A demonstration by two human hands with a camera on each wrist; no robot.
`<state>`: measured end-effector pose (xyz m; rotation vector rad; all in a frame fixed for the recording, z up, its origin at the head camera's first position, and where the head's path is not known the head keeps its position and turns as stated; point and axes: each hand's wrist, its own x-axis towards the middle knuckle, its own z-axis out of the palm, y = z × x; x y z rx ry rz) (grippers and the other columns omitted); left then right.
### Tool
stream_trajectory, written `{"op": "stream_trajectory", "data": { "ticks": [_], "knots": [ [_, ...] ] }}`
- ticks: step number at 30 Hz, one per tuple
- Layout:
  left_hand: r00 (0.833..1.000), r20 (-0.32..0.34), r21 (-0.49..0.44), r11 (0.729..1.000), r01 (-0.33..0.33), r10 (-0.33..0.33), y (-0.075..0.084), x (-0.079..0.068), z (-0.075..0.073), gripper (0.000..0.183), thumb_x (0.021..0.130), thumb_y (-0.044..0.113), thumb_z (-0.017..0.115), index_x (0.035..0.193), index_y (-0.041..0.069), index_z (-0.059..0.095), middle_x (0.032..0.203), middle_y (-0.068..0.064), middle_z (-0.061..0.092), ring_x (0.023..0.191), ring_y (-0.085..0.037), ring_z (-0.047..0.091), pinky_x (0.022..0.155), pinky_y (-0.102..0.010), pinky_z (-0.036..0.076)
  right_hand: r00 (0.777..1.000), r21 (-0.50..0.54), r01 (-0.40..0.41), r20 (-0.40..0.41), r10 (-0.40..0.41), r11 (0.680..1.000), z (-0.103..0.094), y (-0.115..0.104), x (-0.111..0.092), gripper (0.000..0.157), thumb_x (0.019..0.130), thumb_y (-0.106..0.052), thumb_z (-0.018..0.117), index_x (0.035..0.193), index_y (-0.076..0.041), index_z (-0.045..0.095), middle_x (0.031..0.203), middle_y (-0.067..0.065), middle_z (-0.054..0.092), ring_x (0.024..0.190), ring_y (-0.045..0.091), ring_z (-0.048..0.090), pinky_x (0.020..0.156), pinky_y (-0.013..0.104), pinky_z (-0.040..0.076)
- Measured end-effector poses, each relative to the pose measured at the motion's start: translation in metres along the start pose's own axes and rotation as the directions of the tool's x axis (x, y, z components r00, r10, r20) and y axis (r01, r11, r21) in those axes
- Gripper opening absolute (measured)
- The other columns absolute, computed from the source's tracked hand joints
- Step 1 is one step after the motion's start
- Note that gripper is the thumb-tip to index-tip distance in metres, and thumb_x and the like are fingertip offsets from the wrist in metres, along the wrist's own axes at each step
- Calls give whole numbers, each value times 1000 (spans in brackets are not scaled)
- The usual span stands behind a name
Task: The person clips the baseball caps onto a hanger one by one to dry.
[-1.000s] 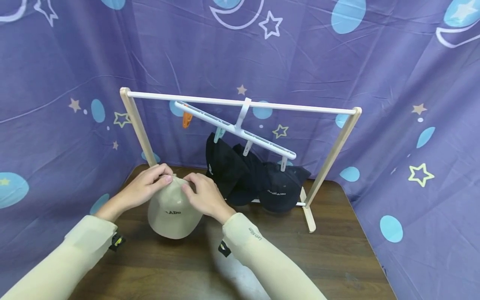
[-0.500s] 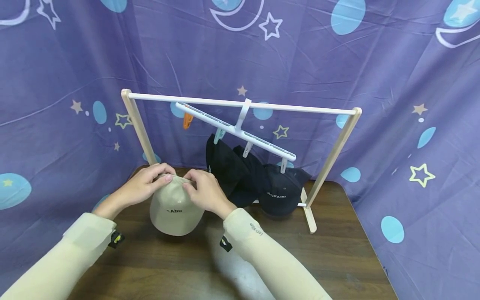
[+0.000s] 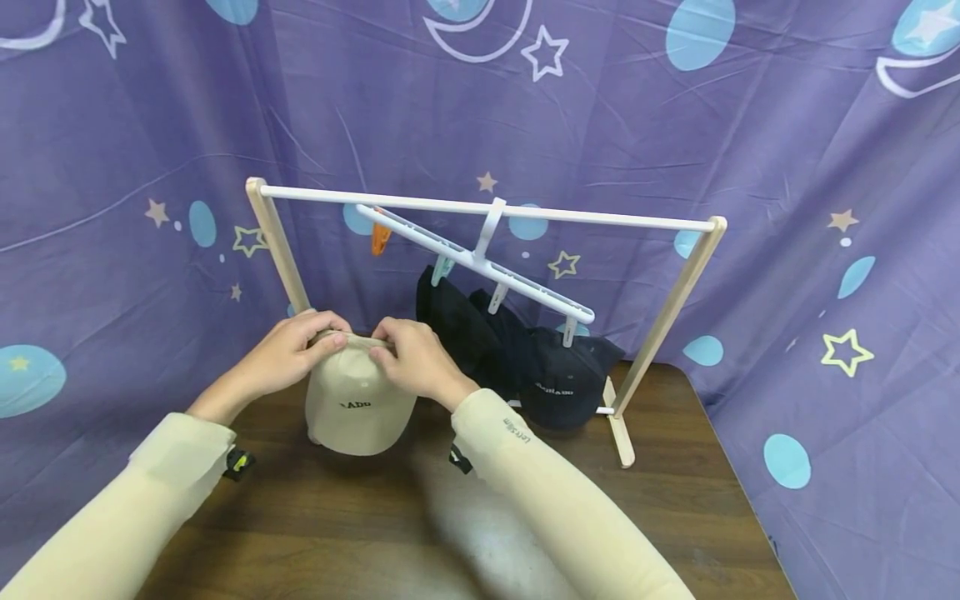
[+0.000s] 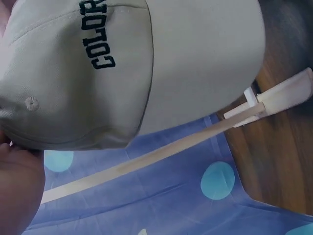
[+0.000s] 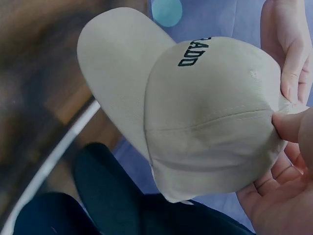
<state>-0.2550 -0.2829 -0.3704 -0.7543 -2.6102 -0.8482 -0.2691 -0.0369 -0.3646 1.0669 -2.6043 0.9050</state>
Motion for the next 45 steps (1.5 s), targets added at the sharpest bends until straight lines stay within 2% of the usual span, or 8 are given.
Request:
{"op": "stream_trajectory", "data": {
  "ticks": [3, 7, 11, 16, 23, 28, 33, 45],
  "knots": [
    [1000, 1, -21, 1000, 16, -16, 1, 4, -2, 13, 110, 22, 60, 112, 21, 73, 104, 0, 68, 90, -17, 56, 77, -35, 46, 1000, -50, 19, 14, -18, 999, -10, -1, 6, 11, 104, -22, 69, 107, -12, 72, 92, -3, 66, 79, 9, 59, 68, 20, 48],
    [999, -11, -43, 999, 32, -32, 3, 9, -8, 16, 111, 24, 57, 114, 21, 72, 104, -1, 66, 91, -17, 56, 77, -35, 45, 998, -197, 60, -2, -62, 979, -26, -6, 18, 18, 105, -26, 67, 117, -14, 74, 105, -2, 70, 95, 14, 62, 85, 25, 51],
    [999, -27, -59, 998, 27, -28, 3, 15, -13, 17, 111, 24, 57, 115, 19, 73, 105, -3, 67, 92, -17, 57, 78, -33, 45, 994, -336, 67, -62, -93, 939, -45, -14, 32, 31, 105, -28, 63, 134, -17, 68, 129, 0, 66, 120, 22, 57, 109, 32, 43],
    [998, -34, -86, 995, 40, -43, 3, 21, -15, 18, 112, 25, 57, 115, 18, 73, 110, -4, 68, 96, -17, 58, 81, -31, 45, 979, -412, 54, -156, -129, 910, -64, -21, 52, 42, 103, -24, 63, 144, -14, 60, 144, 6, 57, 137, 26, 50, 120, 35, 34],
    [994, -29, -149, 984, 96, -101, 8, 28, -17, 18, 111, 26, 58, 116, 19, 74, 118, -3, 69, 101, -16, 58, 84, -29, 44, 990, -555, -84, -141, 5, 828, -76, -25, 78, 55, 104, -34, 58, 153, -11, 47, 146, 9, 57, 141, 28, 49, 123, 39, 32],
    [994, -41, -170, 981, 91, -100, 10, 30, -18, 16, 110, 23, 60, 115, 17, 74, 117, -2, 70, 101, -14, 58, 84, -27, 44, 987, -557, -155, -117, 107, 816, -79, -24, 89, 49, 105, -37, 56, 147, -13, 49, 137, 11, 61, 138, 34, 52, 123, 43, 30],
    [995, -42, -175, 981, 82, -91, 10, 31, -19, 16, 110, 22, 60, 114, 17, 74, 117, -2, 70, 101, -11, 59, 84, -25, 44, 979, -513, -205, -95, 182, 834, -81, -23, 94, 63, 106, -39, 55, 162, -13, 39, 150, 12, 57, 141, 34, 49, 122, 44, 33],
    [994, -34, -220, 971, 94, -104, 9, 31, -17, 18, 111, 21, 57, 113, 12, 74, 112, -5, 69, 96, -13, 60, 80, -25, 46, 974, -529, -222, -84, 210, 819, -79, -30, 95, 66, 107, -46, 50, 165, -17, 37, 155, 6, 56, 139, 31, 49, 116, 46, 38]
  ]
}}
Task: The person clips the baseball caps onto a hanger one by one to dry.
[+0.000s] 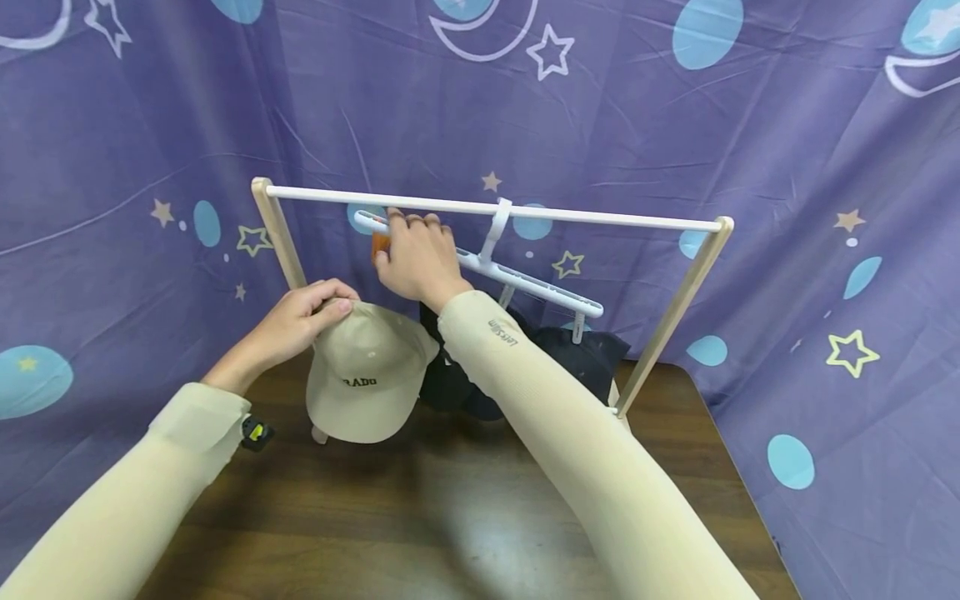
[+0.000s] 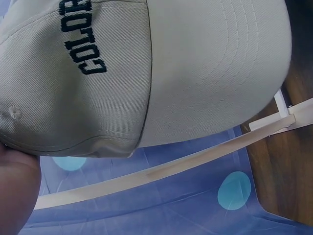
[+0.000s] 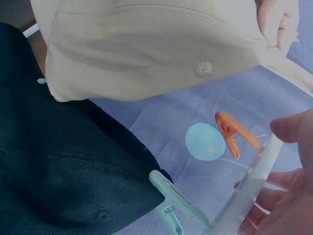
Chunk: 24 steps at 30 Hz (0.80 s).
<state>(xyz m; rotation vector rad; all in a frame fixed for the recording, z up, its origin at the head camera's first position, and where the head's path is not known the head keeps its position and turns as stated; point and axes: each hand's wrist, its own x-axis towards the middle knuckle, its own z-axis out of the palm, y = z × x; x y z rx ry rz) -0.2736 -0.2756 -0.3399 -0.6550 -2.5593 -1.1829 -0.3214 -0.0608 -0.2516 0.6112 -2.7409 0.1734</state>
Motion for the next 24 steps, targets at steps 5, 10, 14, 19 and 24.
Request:
{"op": "stream_trajectory", "data": {
  "ticks": [5, 10, 14, 19, 24],
  "knots": [
    [1000, 8, -9, 1000, -8, 8, -2, 0, 1, 20, 112, 21, 56, 116, 11, 73, 115, -7, 68, 101, -12, 59, 83, -26, 45, 1000, 0, 11, 11, -11, 1000, -2, -2, -1, 64, 106, -51, 49, 161, -18, 44, 148, 2, 63, 135, 30, 52, 113, 46, 39],
    [1000, -4, -2, 1000, -19, 19, -5, 1, 2, 20, 111, 20, 56, 120, 10, 71, 118, -8, 65, 105, -12, 54, 87, -28, 42, 999, 6, 14, 29, -14, 1000, -1, -2, -3, 63, 106, -58, 49, 155, -19, 52, 142, 2, 67, 127, 28, 56, 109, 45, 41],
    [1000, -16, -3, 1000, -8, 8, -7, 3, 3, 22, 112, 20, 54, 123, 8, 70, 124, -9, 63, 112, -16, 51, 92, -32, 39, 999, 26, 20, 47, -21, 999, 0, -2, -6, 60, 106, -61, 47, 149, -22, 58, 135, 0, 69, 122, 26, 59, 106, 45, 43],
    [1000, -26, 12, 1000, 9, -8, -9, 9, 4, 27, 113, 21, 50, 124, 3, 66, 125, -13, 62, 116, -23, 48, 95, -38, 36, 997, 62, 18, 70, -22, 998, 2, -2, -7, 57, 106, -62, 49, 149, -25, 60, 133, -3, 70, 122, 24, 61, 106, 49, 43],
    [1000, -22, 5, 1000, 23, -23, -12, 13, 7, 30, 114, 21, 49, 126, 0, 65, 126, -16, 62, 120, -28, 48, 98, -42, 35, 997, 101, 29, 71, -36, 994, 4, -4, -7, 48, 104, -61, 54, 133, -26, 68, 112, -5, 73, 109, 21, 67, 100, 50, 44]
  ]
}}
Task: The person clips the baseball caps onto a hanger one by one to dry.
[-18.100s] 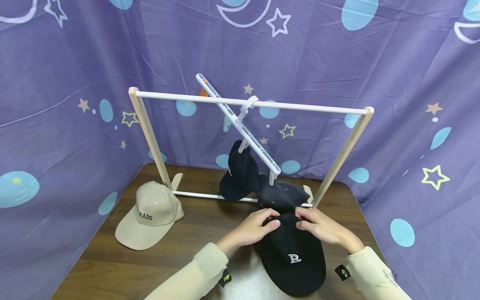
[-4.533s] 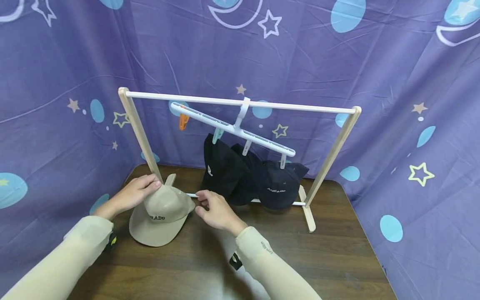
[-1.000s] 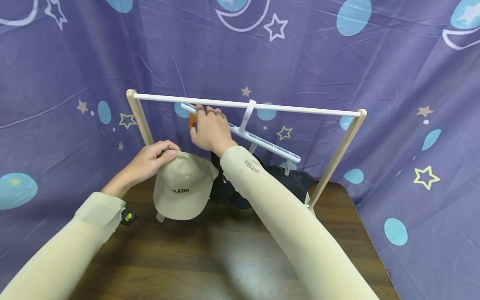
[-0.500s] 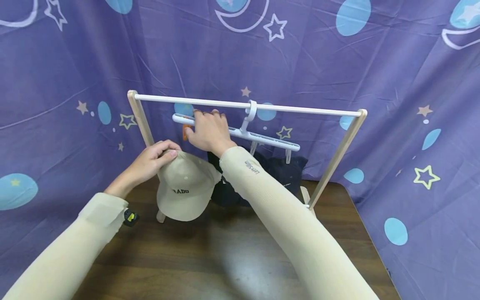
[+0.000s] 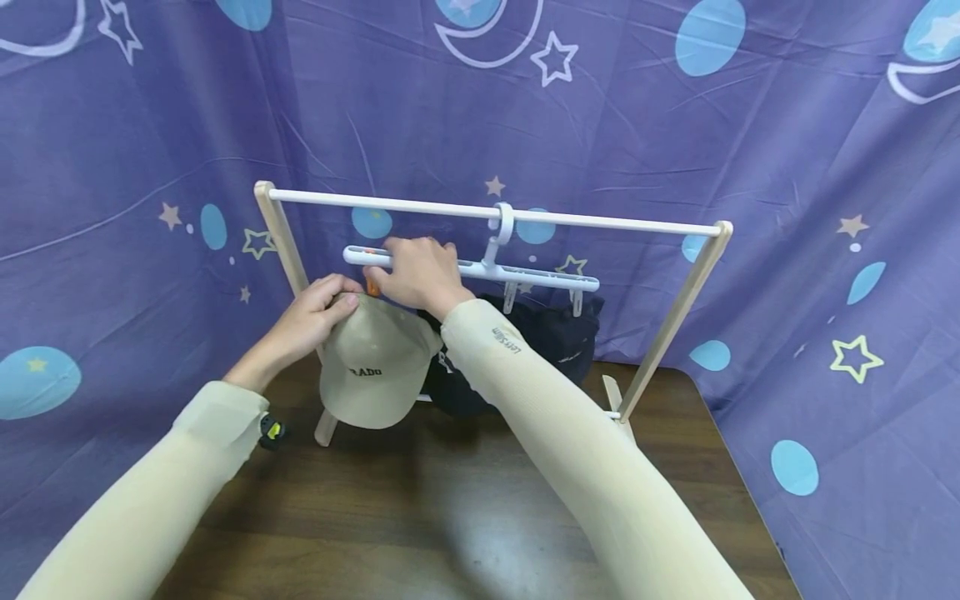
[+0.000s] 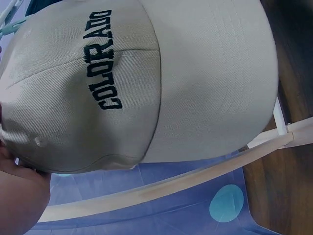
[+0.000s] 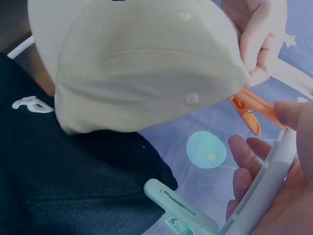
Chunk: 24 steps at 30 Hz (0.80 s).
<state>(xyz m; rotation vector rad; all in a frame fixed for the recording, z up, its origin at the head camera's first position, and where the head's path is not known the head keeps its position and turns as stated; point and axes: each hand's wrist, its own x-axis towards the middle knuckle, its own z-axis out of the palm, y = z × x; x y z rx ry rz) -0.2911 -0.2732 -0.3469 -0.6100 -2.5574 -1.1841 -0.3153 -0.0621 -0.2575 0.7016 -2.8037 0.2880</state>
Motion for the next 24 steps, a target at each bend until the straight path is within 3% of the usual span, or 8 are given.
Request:
{"op": "stream_trajectory", "data": {
  "ticks": [4, 6, 11, 13, 15, 20, 24],
  "knots": [
    [999, 26, -26, 999, 31, -30, -2, -1, 3, 32, 114, 23, 47, 130, 0, 63, 129, -15, 60, 121, -27, 47, 97, -42, 36, 1000, 26, -13, 13, 12, 1000, 0, -3, -1, 44, 103, -63, 57, 121, -26, 71, 92, -5, 69, 96, 18, 65, 96, 50, 43],
    [998, 36, -29, 999, 44, -43, -2, -2, 5, 32, 114, 24, 47, 131, 1, 62, 129, -15, 60, 120, -26, 48, 96, -40, 38, 999, 27, -27, 30, 26, 999, 0, -4, -2, 46, 102, -64, 57, 125, -26, 72, 89, -5, 68, 94, 17, 64, 97, 51, 42],
    [998, 49, -35, 998, 50, -49, -1, -2, 10, 29, 114, 21, 49, 130, 1, 63, 129, -14, 60, 120, -27, 49, 97, -40, 38, 997, -10, -44, 65, 45, 999, -1, -4, -2, 59, 102, -64, 57, 151, -30, 61, 125, -6, 73, 114, 19, 66, 104, 54, 42],
    [997, 56, -40, 998, 47, -44, -1, -1, 11, 28, 113, 19, 50, 129, 0, 63, 129, -15, 60, 122, -28, 49, 99, -42, 37, 996, -22, -43, 73, 45, 999, 0, -4, -2, 61, 102, -64, 57, 153, -32, 58, 138, -7, 70, 121, 20, 65, 105, 56, 41],
    [997, 63, -44, 998, 40, -37, -1, 1, 12, 28, 113, 18, 50, 128, -1, 63, 130, -17, 60, 124, -31, 48, 101, -45, 36, 997, -23, -42, 70, 43, 999, 0, -4, -2, 60, 102, -64, 57, 153, -33, 58, 141, -7, 68, 123, 20, 64, 104, 55, 41],
    [997, 74, -31, 999, 28, -26, -1, 2, 14, 27, 113, 18, 51, 127, -1, 64, 129, -18, 60, 127, -33, 47, 103, -48, 34, 1000, -11, -22, 22, 22, 1000, 3, -3, -3, 43, 102, -60, 59, 129, -29, 71, 121, -6, 71, 112, 19, 64, 97, 54, 43],
    [996, 80, -23, 999, 35, -33, -2, 0, 17, 26, 113, 19, 51, 128, 2, 65, 129, -16, 61, 125, -32, 47, 102, -48, 35, 1000, 6, -15, -12, 15, 1000, 6, -3, -5, 31, 102, -56, 61, 103, -26, 69, 99, -7, 64, 102, 19, 60, 94, 53, 42]
  ]
}}
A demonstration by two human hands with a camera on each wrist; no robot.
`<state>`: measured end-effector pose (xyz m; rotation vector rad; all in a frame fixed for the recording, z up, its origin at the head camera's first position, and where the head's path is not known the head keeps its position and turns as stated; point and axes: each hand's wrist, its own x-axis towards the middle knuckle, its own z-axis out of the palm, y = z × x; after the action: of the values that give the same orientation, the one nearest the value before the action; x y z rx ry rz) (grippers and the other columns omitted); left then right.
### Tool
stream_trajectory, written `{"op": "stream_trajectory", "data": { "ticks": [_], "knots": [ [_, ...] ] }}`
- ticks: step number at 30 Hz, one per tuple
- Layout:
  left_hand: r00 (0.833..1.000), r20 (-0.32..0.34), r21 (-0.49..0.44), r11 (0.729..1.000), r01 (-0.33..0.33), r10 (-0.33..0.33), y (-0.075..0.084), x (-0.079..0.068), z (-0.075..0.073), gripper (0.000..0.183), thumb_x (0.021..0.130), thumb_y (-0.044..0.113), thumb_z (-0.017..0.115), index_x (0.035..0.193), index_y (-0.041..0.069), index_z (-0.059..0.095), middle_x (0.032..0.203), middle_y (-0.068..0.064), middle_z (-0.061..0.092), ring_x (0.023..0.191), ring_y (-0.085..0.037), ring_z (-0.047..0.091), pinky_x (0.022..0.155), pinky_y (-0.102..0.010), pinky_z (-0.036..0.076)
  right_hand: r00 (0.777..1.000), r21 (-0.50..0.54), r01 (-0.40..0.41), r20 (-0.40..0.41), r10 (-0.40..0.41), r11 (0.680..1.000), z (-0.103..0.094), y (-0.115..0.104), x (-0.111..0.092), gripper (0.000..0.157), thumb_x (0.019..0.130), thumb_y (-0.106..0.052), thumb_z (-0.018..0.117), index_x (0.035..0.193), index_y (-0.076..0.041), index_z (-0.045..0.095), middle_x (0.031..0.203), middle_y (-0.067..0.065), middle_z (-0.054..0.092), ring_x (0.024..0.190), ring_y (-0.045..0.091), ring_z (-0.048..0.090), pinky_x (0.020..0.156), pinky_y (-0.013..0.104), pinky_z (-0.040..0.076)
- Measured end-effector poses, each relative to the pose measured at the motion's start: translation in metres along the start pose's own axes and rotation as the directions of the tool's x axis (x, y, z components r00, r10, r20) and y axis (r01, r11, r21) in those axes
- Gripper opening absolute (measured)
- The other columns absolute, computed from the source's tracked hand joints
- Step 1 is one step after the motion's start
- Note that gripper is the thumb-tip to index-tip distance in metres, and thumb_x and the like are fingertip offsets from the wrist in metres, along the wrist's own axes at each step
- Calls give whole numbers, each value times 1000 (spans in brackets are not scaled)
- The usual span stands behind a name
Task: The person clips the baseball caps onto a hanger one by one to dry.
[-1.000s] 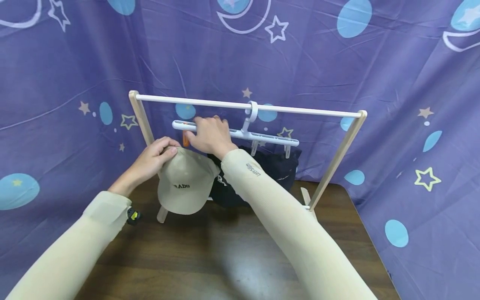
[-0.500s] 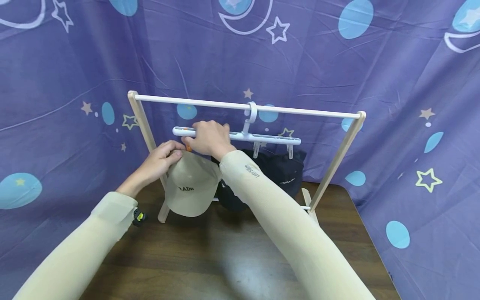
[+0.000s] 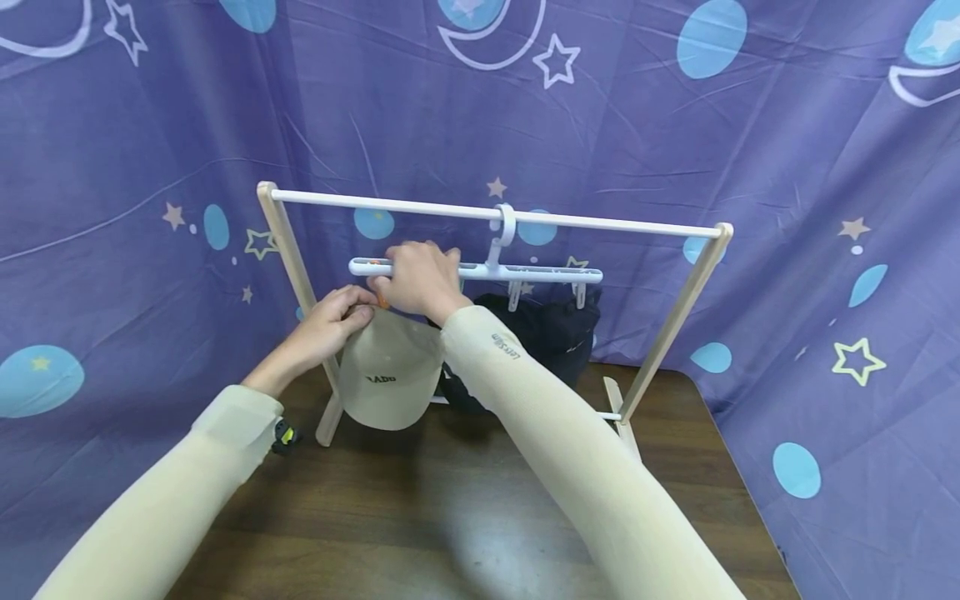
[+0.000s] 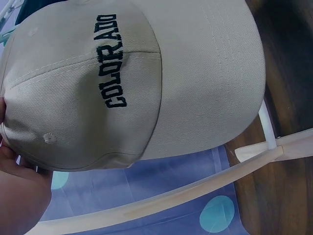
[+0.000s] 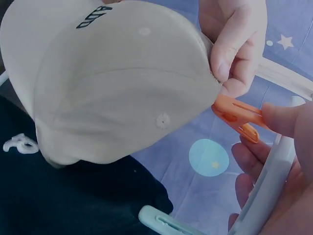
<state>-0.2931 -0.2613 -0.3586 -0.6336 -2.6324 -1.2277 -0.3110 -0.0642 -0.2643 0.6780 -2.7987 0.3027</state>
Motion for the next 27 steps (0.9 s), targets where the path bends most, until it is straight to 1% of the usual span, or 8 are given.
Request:
{"op": "stream_trajectory", "data": {
  "ticks": [2, 5, 8, 12, 17, 21, 24, 27],
  "knots": [
    [1000, -1, 4, 1000, -1, 1, -1, -1, 2, 26, 113, 19, 51, 129, 3, 65, 129, -15, 61, 125, -31, 47, 101, -47, 35, 1000, 6, -3, -8, 3, 1000, 1, 0, -1, 29, 102, -54, 61, 96, -26, 67, 94, -8, 63, 100, 19, 58, 94, 53, 41],
    [1000, -5, 6, 1000, -10, 10, -2, -1, 4, 26, 112, 18, 52, 129, 3, 65, 127, -15, 62, 121, -29, 48, 99, -45, 36, 1000, 8, -10, -21, 11, 1000, 3, 1, -2, 30, 102, -54, 62, 91, -26, 66, 89, -8, 63, 100, 19, 56, 95, 53, 40],
    [1000, -12, 6, 1000, -16, 16, -2, -2, 6, 25, 112, 17, 53, 128, 2, 66, 125, -15, 62, 117, -28, 49, 97, -44, 37, 999, 6, -19, -32, 19, 1000, 4, 2, -3, 30, 102, -54, 62, 89, -27, 67, 86, -7, 64, 100, 19, 55, 96, 54, 39],
    [1000, -22, 21, 1000, -12, 13, -1, -1, 9, 24, 112, 17, 54, 127, 4, 67, 125, -14, 63, 117, -28, 50, 98, -45, 36, 999, 1, -30, -42, 30, 1000, 7, 4, -2, 31, 101, -54, 62, 87, -27, 67, 83, -7, 64, 102, 19, 56, 99, 56, 38],
    [999, -32, 16, 1000, 18, -17, 1, -1, 12, 25, 112, 20, 53, 129, 6, 65, 128, -14, 62, 117, -29, 49, 98, -46, 36, 999, 0, -34, -43, 34, 999, 8, 4, -3, 32, 102, -52, 62, 84, -26, 66, 80, -6, 63, 101, 19, 55, 99, 56, 37],
    [999, -11, -57, 997, 50, -51, 1, -1, 16, 28, 113, 23, 51, 134, 6, 61, 133, -13, 59, 119, -27, 50, 97, -42, 39, 999, 2, -40, -34, 40, 999, 7, 4, -4, 31, 101, -51, 63, 84, -26, 67, 79, -7, 64, 99, 19, 54, 98, 54, 36],
    [997, 6, -135, 988, 76, -76, -1, -2, 19, 29, 114, 24, 50, 136, 7, 58, 136, -12, 56, 117, -23, 51, 95, -37, 43, 998, 5, -45, -35, 45, 999, 6, 4, -5, 29, 100, -50, 63, 84, -26, 67, 80, -7, 64, 98, 18, 54, 97, 53, 36],
    [996, 11, -192, 977, 90, -90, -3, -2, 20, 30, 114, 24, 49, 138, 7, 55, 136, -12, 56, 115, -20, 53, 92, -32, 45, 998, 9, -43, -36, 44, 999, 5, 4, -4, 29, 100, -51, 64, 84, -27, 67, 80, -7, 64, 97, 18, 54, 97, 53, 36]
  ]
}}
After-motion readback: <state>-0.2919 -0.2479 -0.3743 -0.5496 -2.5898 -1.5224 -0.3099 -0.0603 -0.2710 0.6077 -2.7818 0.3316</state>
